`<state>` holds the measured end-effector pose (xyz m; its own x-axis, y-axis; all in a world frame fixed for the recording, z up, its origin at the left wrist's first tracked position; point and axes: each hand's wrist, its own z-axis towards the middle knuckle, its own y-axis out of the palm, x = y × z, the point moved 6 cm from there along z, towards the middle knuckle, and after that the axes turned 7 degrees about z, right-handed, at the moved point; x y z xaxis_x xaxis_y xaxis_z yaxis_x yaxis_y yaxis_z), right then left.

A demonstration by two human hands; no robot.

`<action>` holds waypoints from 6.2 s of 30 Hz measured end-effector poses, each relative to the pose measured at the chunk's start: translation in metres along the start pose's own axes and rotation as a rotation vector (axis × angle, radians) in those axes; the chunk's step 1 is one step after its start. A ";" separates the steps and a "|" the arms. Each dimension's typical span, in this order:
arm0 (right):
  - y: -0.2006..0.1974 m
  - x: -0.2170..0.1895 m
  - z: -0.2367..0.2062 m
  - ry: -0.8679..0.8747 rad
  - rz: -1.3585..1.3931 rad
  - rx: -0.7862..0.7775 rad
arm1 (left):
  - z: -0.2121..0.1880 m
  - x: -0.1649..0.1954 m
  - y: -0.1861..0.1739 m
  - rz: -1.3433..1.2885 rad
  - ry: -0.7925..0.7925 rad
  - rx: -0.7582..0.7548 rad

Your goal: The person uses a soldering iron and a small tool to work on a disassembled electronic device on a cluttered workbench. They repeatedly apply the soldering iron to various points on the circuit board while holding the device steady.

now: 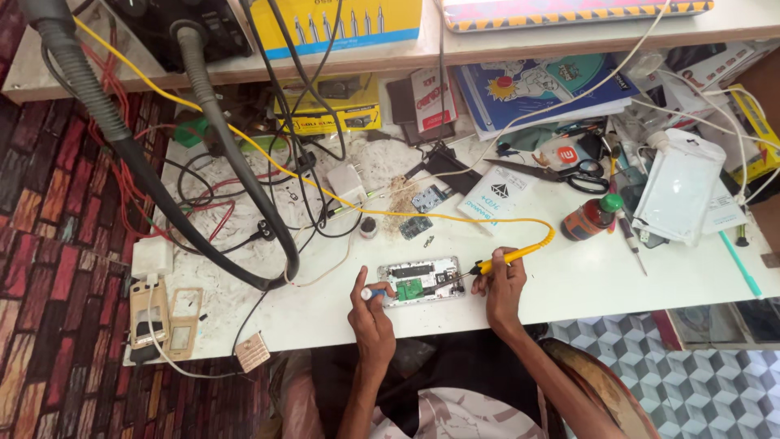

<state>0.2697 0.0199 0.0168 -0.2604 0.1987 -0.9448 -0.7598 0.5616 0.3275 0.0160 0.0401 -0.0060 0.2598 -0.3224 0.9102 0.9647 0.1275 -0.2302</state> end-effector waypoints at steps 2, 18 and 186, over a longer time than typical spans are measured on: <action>0.001 0.000 0.000 0.019 -0.004 -0.009 | 0.000 0.001 0.000 -0.009 -0.010 -0.001; 0.004 -0.002 0.001 0.015 0.063 -0.009 | 0.011 0.008 -0.004 -0.089 -0.078 -0.063; -0.001 0.009 -0.003 0.018 0.018 -0.100 | -0.008 -0.002 -0.012 -0.034 0.059 -0.119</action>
<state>0.2663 0.0184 0.0078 -0.2842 0.1933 -0.9391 -0.8106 0.4747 0.3430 0.0048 0.0314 -0.0076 0.2258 -0.3799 0.8970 0.9702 0.0050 -0.2421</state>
